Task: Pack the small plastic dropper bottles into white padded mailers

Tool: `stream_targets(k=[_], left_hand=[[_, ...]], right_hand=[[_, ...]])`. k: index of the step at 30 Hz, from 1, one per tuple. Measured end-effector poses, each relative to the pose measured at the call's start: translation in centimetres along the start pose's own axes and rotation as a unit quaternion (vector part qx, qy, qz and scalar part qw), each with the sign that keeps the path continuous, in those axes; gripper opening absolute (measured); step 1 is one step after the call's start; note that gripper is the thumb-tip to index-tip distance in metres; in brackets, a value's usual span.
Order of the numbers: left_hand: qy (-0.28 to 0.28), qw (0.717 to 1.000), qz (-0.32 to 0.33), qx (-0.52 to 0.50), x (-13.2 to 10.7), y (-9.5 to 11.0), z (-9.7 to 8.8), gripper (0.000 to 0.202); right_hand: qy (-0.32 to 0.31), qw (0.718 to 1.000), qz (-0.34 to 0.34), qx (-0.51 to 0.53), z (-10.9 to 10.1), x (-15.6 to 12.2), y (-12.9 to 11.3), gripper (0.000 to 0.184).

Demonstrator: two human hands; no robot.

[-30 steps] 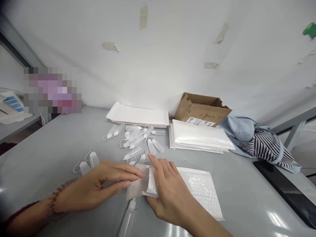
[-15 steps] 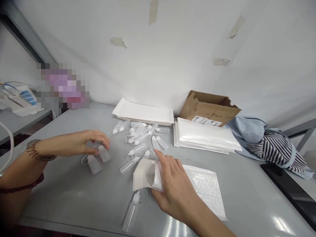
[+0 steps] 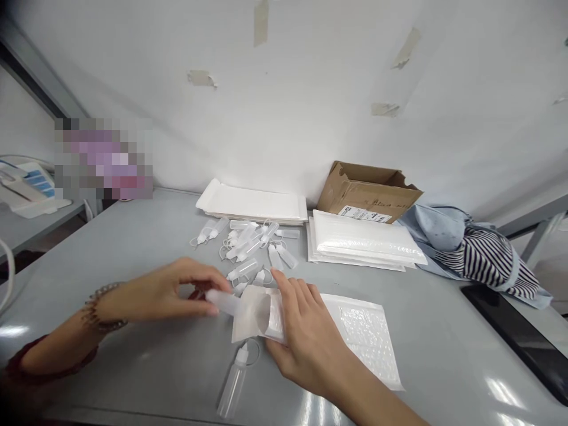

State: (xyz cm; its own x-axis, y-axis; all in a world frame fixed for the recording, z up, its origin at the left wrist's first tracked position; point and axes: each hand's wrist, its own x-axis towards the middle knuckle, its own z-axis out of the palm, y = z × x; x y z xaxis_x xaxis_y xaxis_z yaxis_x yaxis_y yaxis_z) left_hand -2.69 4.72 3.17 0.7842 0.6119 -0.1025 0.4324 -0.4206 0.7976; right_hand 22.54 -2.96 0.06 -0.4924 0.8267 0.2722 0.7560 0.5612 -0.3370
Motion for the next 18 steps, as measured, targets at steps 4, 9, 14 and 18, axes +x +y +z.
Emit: stream_targets(k=[4, 9, 14, 18], left_hand=[[0.066, 0.996, 0.06, -0.017, 0.9, 0.4, 2.8, 0.023], [0.15, 0.981, 0.116, 0.043, 1.0, 0.6, 4.1, 0.024], [0.102, 0.983, 0.149, 0.04, 0.7, 1.5, 5.1, 0.028], [0.069, 0.988, 0.12, 0.062, 0.6, 1.3, 6.3, 0.022]], right_hand=[[-0.014, 1.0, 0.005, 0.005, 0.4, 0.0, -0.2, 0.081], [-0.014, 1.0, 0.011, 0.009, 0.5, -0.1, -0.4, 0.084], [-0.004, 1.0, 0.003, 0.01, 0.5, -0.1, -0.5, 0.083], [-0.012, 1.0, -0.014, 0.002, 0.6, 0.0, -0.8, 0.08]])
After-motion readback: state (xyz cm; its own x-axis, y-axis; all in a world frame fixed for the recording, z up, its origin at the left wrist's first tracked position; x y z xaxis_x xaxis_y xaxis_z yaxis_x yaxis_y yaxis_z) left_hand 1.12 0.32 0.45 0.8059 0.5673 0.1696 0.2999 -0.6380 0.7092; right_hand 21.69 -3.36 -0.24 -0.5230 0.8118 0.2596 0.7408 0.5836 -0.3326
